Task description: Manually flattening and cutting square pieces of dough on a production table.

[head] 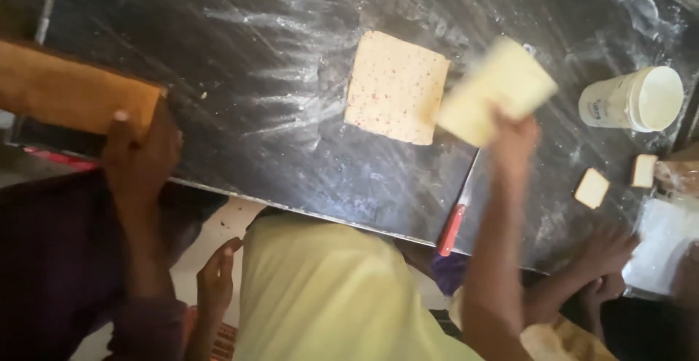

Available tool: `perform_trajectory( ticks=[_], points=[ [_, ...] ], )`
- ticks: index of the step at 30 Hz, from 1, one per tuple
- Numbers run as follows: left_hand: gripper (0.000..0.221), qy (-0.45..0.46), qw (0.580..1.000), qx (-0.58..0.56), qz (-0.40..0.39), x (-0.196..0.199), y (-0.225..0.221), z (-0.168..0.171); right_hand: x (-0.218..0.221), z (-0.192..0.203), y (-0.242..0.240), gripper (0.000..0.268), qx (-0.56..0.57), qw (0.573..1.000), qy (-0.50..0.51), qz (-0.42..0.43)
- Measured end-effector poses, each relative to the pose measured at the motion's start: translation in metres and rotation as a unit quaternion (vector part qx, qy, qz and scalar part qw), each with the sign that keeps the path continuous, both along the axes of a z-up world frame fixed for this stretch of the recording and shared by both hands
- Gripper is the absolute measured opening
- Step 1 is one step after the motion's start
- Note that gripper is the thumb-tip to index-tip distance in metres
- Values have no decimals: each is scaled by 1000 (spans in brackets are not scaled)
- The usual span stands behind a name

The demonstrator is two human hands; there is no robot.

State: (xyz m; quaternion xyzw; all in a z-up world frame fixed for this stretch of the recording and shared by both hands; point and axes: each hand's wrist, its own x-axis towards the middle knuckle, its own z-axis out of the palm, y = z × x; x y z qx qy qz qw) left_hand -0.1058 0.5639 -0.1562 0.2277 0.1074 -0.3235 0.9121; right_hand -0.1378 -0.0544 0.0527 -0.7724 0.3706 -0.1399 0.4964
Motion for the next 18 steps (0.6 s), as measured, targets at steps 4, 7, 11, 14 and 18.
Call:
perform_trajectory(
  ticks=[4,7,11,14,18],
  points=[
    [41,-249,839,483,-38,-67,-91,123,-131,-45,-131,34,85,987,-45,-132],
    [41,-363,773,519,-49,-13,-162,190,-165,-68,-160,49,-191,966,132,-117],
    [57,-492,764,406,-98,99,-253,155,-54,-7,-75,67,-259,962,54,-67],
    [65,-470,776,407,-108,169,-332,116,38,-17,-15,74,-195,970,-46,137],
    [72,-464,817,333,-72,191,-391,60,130,-39,71,88,-392,840,352,133]
  ],
)
